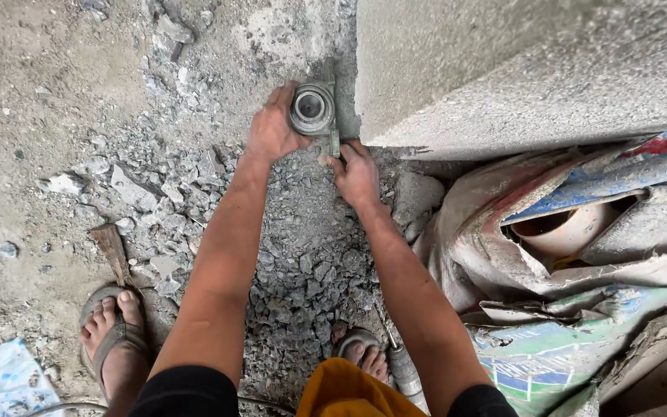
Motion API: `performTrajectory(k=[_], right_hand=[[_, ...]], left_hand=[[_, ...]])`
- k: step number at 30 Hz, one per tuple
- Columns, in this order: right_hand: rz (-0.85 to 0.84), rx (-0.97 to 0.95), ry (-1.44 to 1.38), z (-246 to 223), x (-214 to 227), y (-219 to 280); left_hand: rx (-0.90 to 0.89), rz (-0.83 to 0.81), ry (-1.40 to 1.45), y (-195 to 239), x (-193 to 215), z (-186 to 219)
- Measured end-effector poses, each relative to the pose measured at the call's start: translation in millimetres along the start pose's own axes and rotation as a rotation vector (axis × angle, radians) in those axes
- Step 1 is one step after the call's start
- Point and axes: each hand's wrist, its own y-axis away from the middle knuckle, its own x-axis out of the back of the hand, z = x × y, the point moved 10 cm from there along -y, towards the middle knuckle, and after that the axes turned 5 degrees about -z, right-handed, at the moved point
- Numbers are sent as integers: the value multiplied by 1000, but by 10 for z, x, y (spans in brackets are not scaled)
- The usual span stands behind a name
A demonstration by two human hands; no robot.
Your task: Checking the level of a bearing housing against a concrete wall using a spirit level
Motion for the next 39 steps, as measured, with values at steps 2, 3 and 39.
performTrajectory(k=[2,3,39], right_hand=[[17,-3,-11,-23,13,12],[35,-5,-20,-35,31,14],[39,-670,21,-202,78,-821]], left_hand=[[7,-7,14,25,28,37],[12,-12,28,35,43,55],[257,-15,557,-1143,116,-172]])
